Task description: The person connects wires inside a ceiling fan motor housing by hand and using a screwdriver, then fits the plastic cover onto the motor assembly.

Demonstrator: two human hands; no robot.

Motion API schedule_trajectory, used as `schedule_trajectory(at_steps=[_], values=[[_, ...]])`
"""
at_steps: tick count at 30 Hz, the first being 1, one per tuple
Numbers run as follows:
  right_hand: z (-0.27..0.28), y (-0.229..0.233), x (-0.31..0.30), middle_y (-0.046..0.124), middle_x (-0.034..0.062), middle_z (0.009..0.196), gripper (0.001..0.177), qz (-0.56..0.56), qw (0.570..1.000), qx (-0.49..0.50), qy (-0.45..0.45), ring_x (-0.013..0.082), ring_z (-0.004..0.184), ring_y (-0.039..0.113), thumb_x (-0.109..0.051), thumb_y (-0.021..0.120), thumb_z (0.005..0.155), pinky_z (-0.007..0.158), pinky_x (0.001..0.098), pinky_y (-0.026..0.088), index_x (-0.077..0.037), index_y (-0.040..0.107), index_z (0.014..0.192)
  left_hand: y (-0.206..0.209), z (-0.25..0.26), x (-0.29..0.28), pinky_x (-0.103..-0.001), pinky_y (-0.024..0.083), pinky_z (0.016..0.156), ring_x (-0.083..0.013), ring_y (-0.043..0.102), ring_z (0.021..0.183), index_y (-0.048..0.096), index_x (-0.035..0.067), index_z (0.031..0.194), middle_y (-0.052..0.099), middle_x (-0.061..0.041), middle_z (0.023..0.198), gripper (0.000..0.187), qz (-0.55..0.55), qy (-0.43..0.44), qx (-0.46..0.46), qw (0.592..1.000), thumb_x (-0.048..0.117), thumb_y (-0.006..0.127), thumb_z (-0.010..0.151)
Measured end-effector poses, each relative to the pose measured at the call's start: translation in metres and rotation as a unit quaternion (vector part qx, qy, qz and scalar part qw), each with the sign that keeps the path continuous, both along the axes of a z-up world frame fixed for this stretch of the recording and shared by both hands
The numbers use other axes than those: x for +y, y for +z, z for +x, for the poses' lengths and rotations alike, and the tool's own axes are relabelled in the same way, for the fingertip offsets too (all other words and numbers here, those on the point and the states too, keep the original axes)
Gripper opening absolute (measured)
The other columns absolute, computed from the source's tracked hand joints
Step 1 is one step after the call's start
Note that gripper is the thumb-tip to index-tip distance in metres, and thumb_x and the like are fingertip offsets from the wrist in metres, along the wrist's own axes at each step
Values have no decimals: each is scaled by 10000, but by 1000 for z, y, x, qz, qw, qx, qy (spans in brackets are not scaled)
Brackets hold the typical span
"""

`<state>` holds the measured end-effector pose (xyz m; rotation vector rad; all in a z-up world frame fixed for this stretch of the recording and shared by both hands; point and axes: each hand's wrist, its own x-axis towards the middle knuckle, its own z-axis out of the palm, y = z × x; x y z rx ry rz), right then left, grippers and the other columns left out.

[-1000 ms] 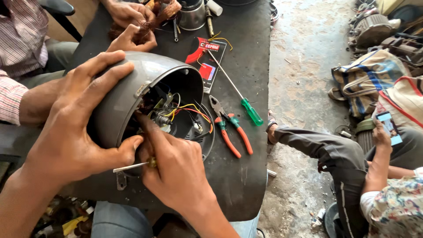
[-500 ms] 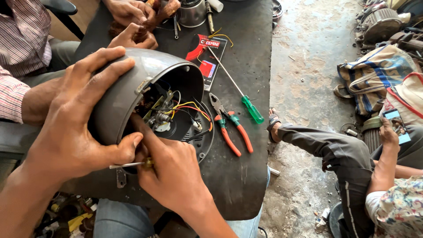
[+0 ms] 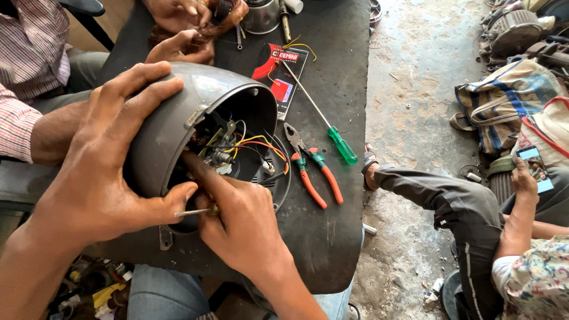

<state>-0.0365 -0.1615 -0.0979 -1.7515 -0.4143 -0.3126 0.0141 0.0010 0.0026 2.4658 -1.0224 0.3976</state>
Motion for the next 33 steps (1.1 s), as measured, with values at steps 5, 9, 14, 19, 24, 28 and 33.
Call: schedule_trajectory(at_steps=[5,9,14,19,24,28,33], values=[[-2,0,-6,655,110,794,745,8,999,19,29,272,692,681,60,562,742,666,364,528,-116,575,1466,1,-1,-1,-549,353,1155,-454,419,1412,452,32,1453,422,-218,1512,989,3,7,-8,1000,288,849,585],[-13,-11,-5,636,126,923,541,79,996,8,-31,220,804,673,120,525,904,732,319,545,-87,645,1389,1,-7,-9,-552,359,1134,-449,423,1397,473,42,1448,428,-206,1519,975,12,31,-17,999,294,828,575],[-16,-39,-29,694,56,974,224,134,964,71,-219,122,880,658,24,553,1039,818,269,559,-39,707,1188,0,-17,-22,-585,354,1181,-466,399,1432,555,83,1422,454,-193,1495,922,17,61,-43,997,316,845,578],[-11,-39,-59,710,77,1037,199,104,954,92,-264,137,934,652,-31,573,1047,867,281,536,-38,688,1209,2,-25,-31,-592,364,1163,-474,393,1424,619,143,1391,462,-181,1495,868,4,61,-52,997,318,854,575],[15,7,-80,532,230,1463,432,-90,978,-116,-147,334,1333,563,6,577,1053,1045,393,493,-34,472,1471,0,-29,-26,-593,360,1147,-479,393,1412,636,153,1379,464,-187,1481,826,6,65,-70,995,318,862,602],[60,35,-82,590,256,1451,641,-148,980,-129,16,418,1350,576,41,630,935,1066,444,481,-62,428,1535,0,-26,-16,-594,383,1146,-484,412,1413,664,169,1364,515,-164,1473,801,-31,47,-65,996,320,857,601],[80,45,-58,747,203,1060,595,-159,986,-50,-19,359,1018,766,85,564,888,837,400,578,-158,558,1431,11,-24,-7,-549,467,1104,-457,506,1357,723,181,1228,566,-117,1453,641,-83,17,-115,990,232,832,599]])
